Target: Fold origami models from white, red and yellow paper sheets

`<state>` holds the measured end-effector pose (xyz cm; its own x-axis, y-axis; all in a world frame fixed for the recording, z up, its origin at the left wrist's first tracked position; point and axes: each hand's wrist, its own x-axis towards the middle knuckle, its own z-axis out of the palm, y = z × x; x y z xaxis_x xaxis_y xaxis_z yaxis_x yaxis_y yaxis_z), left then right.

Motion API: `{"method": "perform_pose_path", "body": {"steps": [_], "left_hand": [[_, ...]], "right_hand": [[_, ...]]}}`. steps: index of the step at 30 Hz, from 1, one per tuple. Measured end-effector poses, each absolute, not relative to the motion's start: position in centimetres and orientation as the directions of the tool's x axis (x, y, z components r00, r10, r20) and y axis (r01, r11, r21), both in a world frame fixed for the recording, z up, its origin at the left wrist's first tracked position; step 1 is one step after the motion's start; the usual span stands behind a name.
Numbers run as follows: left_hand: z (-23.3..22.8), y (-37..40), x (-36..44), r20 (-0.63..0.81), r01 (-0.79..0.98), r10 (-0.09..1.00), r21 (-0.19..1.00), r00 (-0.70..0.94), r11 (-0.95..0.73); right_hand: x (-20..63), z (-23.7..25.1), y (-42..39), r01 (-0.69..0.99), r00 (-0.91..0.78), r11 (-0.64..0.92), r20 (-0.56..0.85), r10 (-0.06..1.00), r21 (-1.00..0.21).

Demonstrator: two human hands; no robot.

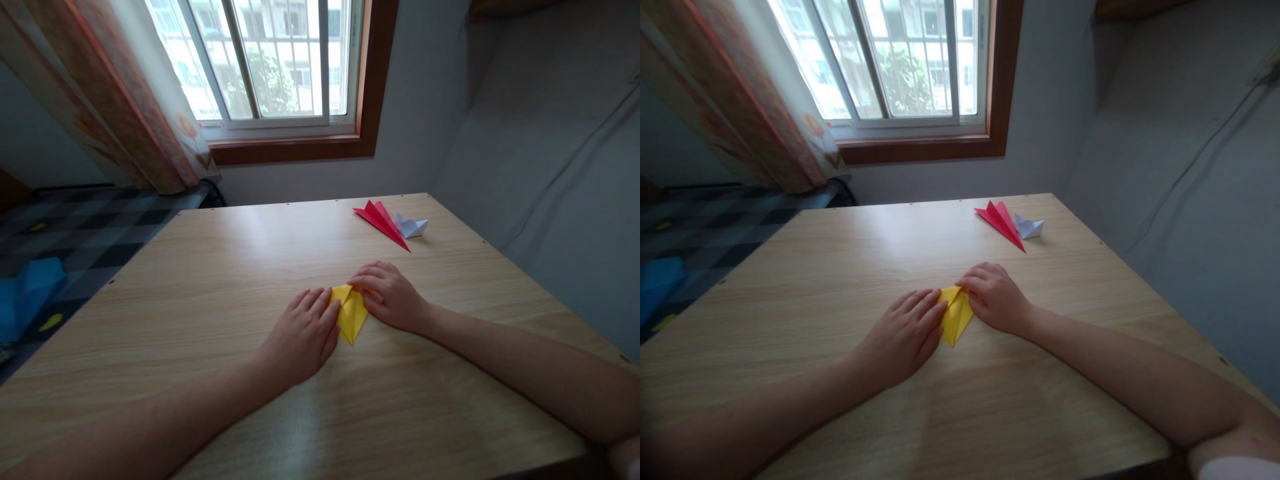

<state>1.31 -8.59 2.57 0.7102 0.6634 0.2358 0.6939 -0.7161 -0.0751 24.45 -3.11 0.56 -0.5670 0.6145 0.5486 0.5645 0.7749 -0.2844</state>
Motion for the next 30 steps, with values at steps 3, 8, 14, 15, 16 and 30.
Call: {"method": "perform_pose_path", "body": {"steps": [3,8,14,15,16,30], "left_hand": [[2.65,-8.63,1.31,0.232,0.708,0.681,-0.053,0.694,-0.704],[2.78,-8.58,1.42,0.226,0.709,0.686,-0.030,0.691,-0.705],[2.86,-8.51,1.63,0.200,0.709,0.689,-0.047,0.697,-0.704],[2.85,-8.51,1.64,0.204,0.707,0.686,-0.046,0.698,-0.705],[2.82,-8.51,1.64,0.209,0.706,0.684,-0.046,0.698,-0.707],[2.86,-8.24,1.48,0.233,0.690,0.671,-0.002,0.704,-0.724]], "right_hand": [[24.48,0.65,-3.17,0.566,-0.594,0.786,0.538,0.599,-0.249],[24.47,0.81,-3.35,0.599,-0.635,0.783,0.497,0.592,-0.168],[24.45,0.92,-3.47,0.616,-0.657,0.778,0.464,0.595,-0.127],[24.43,0.94,-3.50,0.615,-0.659,0.779,0.462,0.593,-0.124],[24.40,0.97,-3.55,0.614,-0.661,0.780,0.460,0.593,-0.122],[24.09,0.52,-3.41,0.604,-0.712,0.793,0.389,0.584,-0.084]]}}
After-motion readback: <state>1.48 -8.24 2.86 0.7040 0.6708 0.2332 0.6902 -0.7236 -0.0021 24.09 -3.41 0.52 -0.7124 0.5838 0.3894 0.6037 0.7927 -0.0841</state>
